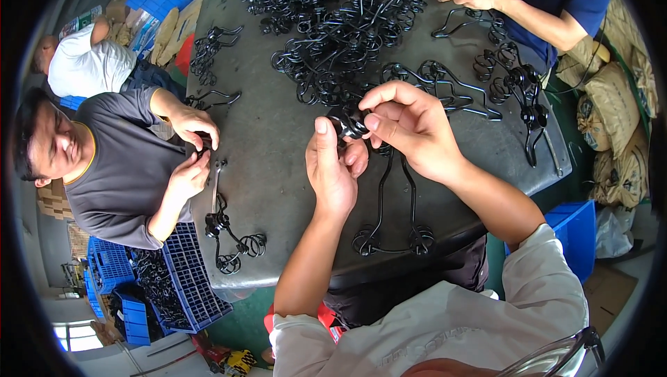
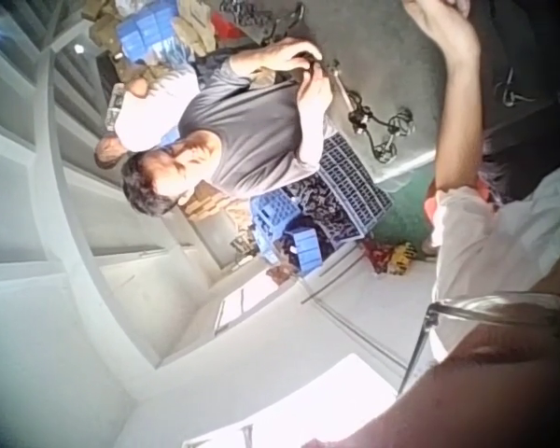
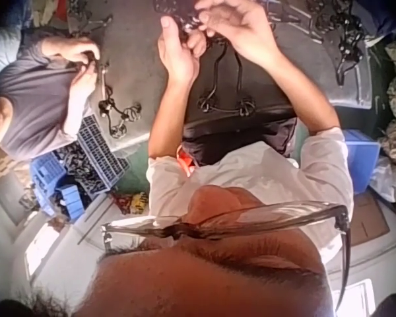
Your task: Assembling small black metal wire components and hardware by hand using a wrench in a workshop setting.
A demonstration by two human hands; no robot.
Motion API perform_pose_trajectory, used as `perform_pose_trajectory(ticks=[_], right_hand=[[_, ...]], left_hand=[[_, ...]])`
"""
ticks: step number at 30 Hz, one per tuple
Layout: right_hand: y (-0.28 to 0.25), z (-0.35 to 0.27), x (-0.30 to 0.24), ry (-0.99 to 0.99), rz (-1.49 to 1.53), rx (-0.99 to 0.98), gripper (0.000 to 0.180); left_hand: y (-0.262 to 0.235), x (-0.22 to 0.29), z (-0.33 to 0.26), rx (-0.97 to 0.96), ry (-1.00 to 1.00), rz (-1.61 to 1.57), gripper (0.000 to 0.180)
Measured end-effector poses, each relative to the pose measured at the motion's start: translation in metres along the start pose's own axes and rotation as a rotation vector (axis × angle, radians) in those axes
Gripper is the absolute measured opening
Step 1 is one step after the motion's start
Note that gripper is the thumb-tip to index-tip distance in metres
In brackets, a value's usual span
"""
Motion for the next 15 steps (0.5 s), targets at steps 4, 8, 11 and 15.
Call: perform_pose_trajectory(ticks=[4, 8, 11, 15], right_hand=[[-0.001, 0.003, -0.004, -0.036, -0.069, -0.061, 0.014], [-0.005, 0.006, -0.012, -0.119, -0.184, -0.179, 0.016], [-0.008, -0.004, -0.031, -0.191, -0.312, -0.251, 0.018], [-0.016, -0.046, -0.052, -0.248, -0.312, -0.224, 0.022]], left_hand=[[-0.001, 0.002, -0.002, 0.019, -0.016, 0.001, 0.062], [0.003, 0.012, -0.007, -0.006, -0.138, -0.035, 0.056], [0.008, 0.019, -0.016, -0.079, -0.245, -0.032, 0.054], [0.026, 0.022, -0.027, -0.220, -0.275, 0.198, 0.057]])
Point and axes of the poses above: each hand's wrist, its own z-axis towards the middle knuckle, its own y-axis out of the palm, x = y × z, the point moved 3 cm from there along z, towards the middle knuckle, and after that the axes turned 13 degrees about -y, right-handed, at the moved point
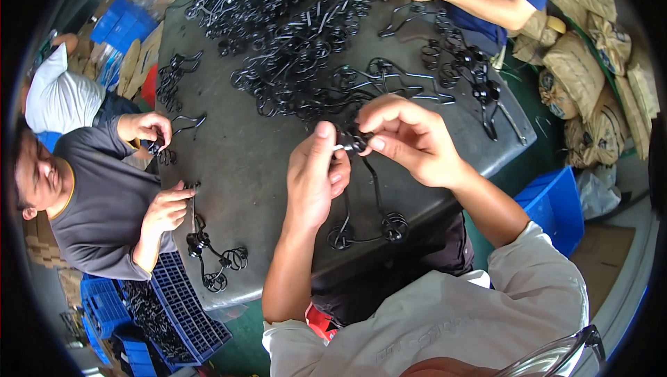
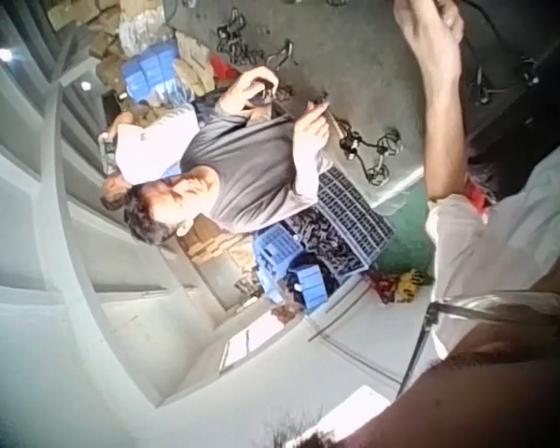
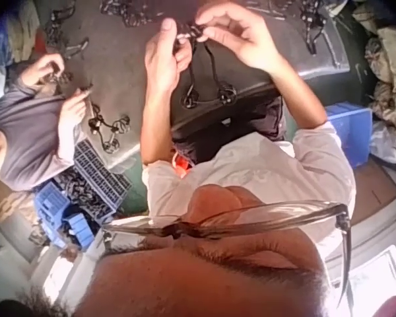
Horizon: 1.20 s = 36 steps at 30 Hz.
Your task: Assembling small black metal wire components and hardware by hand using a wrench in a workshop setting.
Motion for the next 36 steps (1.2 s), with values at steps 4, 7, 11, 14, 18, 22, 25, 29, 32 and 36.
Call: perform_pose_trajectory(ticks=[4, 7, 11, 14, 18, 22, 25, 29, 32, 36], right_hand=[[-0.021, -0.055, -0.011, 0.098, 0.205, 0.324, 0.024], [-0.041, -0.090, -0.015, 0.182, 0.331, 0.549, 0.023], [-0.061, -0.111, -0.014, 0.317, 0.389, 0.737, 0.017], [-0.078, -0.119, -0.014, 0.379, 0.328, 0.654, 0.016], [-0.089, -0.118, -0.016, 0.456, 0.140, 0.481, 0.017], [-0.091, -0.113, -0.019, 0.502, 0.079, 0.389, 0.015], [-0.093, -0.113, -0.011, 0.448, 0.065, 0.383, 0.018], [-0.097, -0.109, -0.007, 0.388, 0.142, 0.416, 0.024], [-0.102, -0.111, -0.002, 0.388, 0.123, 0.416, 0.027], [-0.105, -0.114, -0.001, 0.439, 0.060, 0.384, 0.028]], left_hand=[[0.035, -0.011, 0.011, 0.045, 0.116, 0.394, 0.051], [0.068, -0.008, 0.016, 0.055, 0.173, 0.729, 0.052], [0.093, -0.013, 0.021, 0.022, 0.168, 0.940, 0.053], [0.093, -0.026, 0.034, -0.043, 0.176, 0.961, 0.047], [0.087, -0.037, 0.040, -0.193, -0.034, 0.944, 0.022], [0.081, -0.047, 0.044, -0.210, -0.060, 0.922, 0.026], [0.084, -0.041, 0.043, -0.211, -0.151, 0.846, 0.026], [0.086, -0.034, 0.041, -0.224, -0.263, 0.703, 0.020], [0.087, -0.033, 0.043, -0.233, -0.273, 0.665, 0.020], [0.087, -0.034, 0.046, -0.201, -0.284, 0.658, 0.019]])
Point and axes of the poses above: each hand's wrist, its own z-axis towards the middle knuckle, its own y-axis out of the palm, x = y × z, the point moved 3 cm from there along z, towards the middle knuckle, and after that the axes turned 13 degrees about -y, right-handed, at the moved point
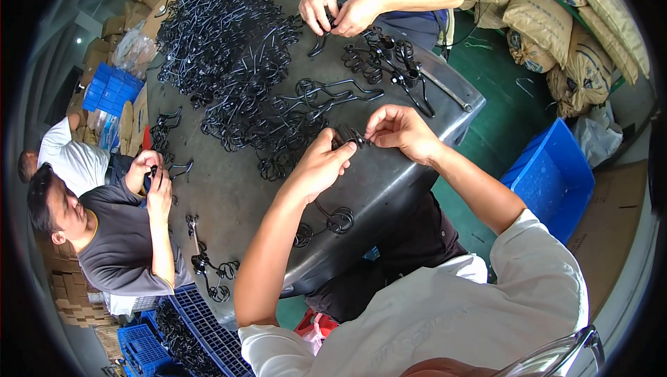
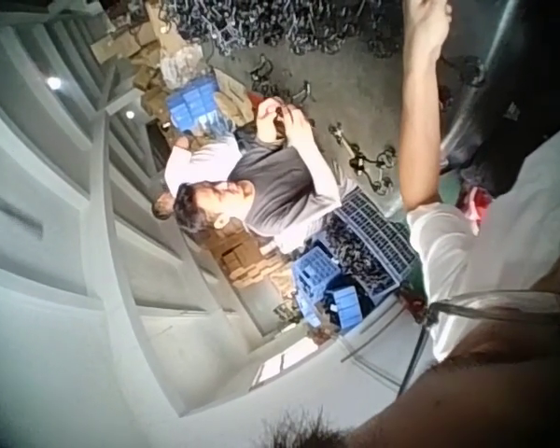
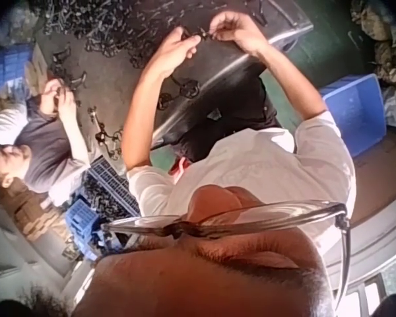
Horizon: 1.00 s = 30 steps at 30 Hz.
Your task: Assembling small black metal wire components and hardware by hand using a wrench in a workshop setting.
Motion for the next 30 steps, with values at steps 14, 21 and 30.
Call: perform_pose_trajectory(ticks=[14, 21, 30], right_hand=[[0.016, 0.010, 0.000, -0.022, -0.249, -0.241, 0.043], [0.008, 0.005, -0.026, -0.475, -0.946, -0.261, 0.049], [0.029, 0.002, -0.040, -0.572, -1.118, -0.324, 0.063]], left_hand=[[-0.003, -0.002, 0.004, 0.004, -0.009, 0.009, 0.016], [-0.016, -0.001, -0.002, 0.004, 0.097, -0.015, 0.023], [-0.039, -0.003, -0.036, 0.141, 0.373, 0.025, 0.023]])
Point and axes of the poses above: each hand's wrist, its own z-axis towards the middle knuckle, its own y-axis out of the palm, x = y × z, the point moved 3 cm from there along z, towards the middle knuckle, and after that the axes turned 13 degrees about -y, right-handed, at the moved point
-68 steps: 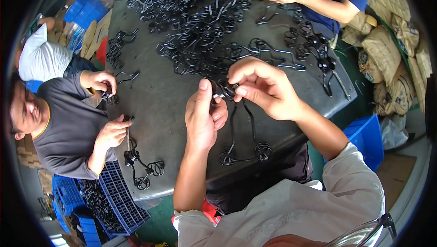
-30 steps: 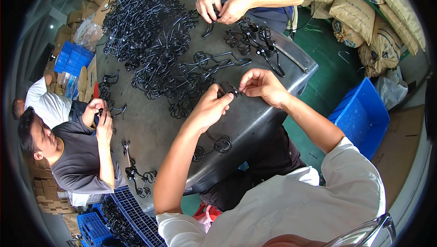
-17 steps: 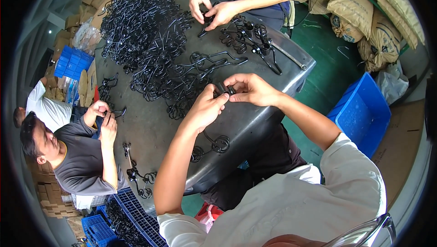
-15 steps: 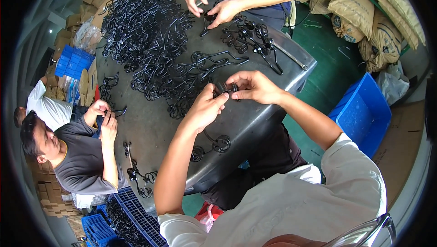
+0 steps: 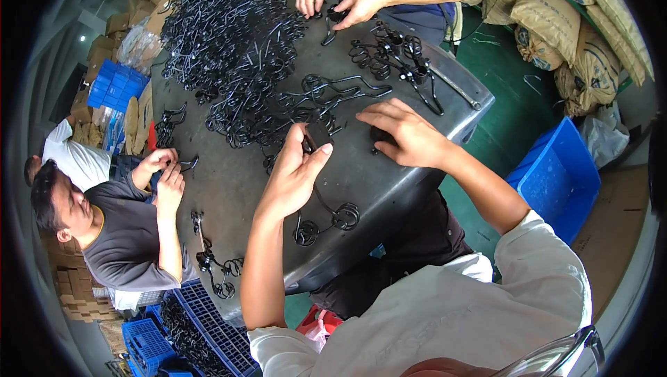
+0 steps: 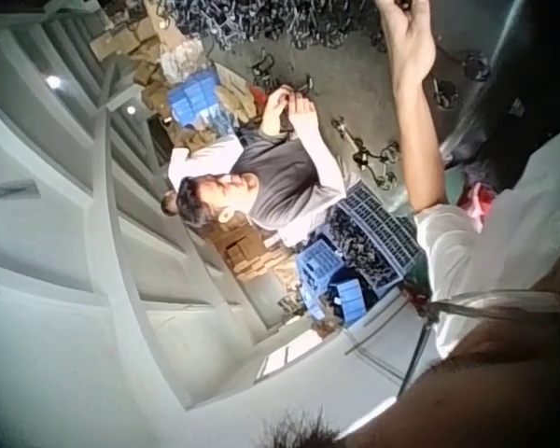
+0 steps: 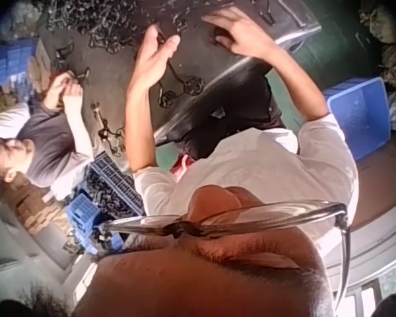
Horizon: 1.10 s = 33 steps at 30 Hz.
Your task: Assembling small black metal wire components and hardware by hand using a wrench in a workshop setting.
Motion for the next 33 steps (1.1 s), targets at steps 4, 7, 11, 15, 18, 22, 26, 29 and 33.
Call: perform_pose_trajectory(ticks=[4, 7, 11, 15, 18, 22, 26, 29, 33], right_hand=[[-0.005, 0.031, -0.032, 0.062, 0.604, 0.152, 0.076], [0.009, 0.060, -0.053, -0.103, 0.634, 0.098, 0.077], [0.034, 0.081, -0.060, -0.186, 0.670, 0.018, 0.059], [0.045, 0.092, -0.072, -0.195, 0.729, -0.038, 0.052], [0.055, 0.097, -0.075, -0.190, 0.729, -0.019, 0.051], [0.064, 0.102, -0.075, -0.163, 0.720, 0.029, 0.051], [0.070, 0.100, -0.075, -0.111, 0.740, 0.042, 0.052], [0.074, 0.098, -0.078, -0.086, 0.703, 0.029, 0.052], [0.078, 0.096, -0.079, -0.066, 0.696, 0.053, 0.052]], left_hand=[[-0.011, -0.010, -0.019, 0.021, -0.012, 0.033, 0.025], [-0.013, -0.018, -0.029, 0.050, -0.022, 0.020, 0.025], [-0.024, -0.028, -0.045, 0.008, 0.002, -0.174, 0.029], [-0.029, -0.030, -0.065, -0.080, -0.081, -0.424, 0.039], [-0.039, -0.039, -0.071, -0.249, -0.070, -0.679, 0.045], [-0.046, -0.046, -0.079, -0.209, -0.105, -0.735, 0.047], [-0.045, -0.048, -0.086, -0.133, -0.117, -0.745, 0.048], [-0.045, -0.056, -0.086, -0.126, -0.104, -0.784, 0.046], [-0.041, -0.064, -0.082, -0.146, -0.071, -0.827, 0.044]])
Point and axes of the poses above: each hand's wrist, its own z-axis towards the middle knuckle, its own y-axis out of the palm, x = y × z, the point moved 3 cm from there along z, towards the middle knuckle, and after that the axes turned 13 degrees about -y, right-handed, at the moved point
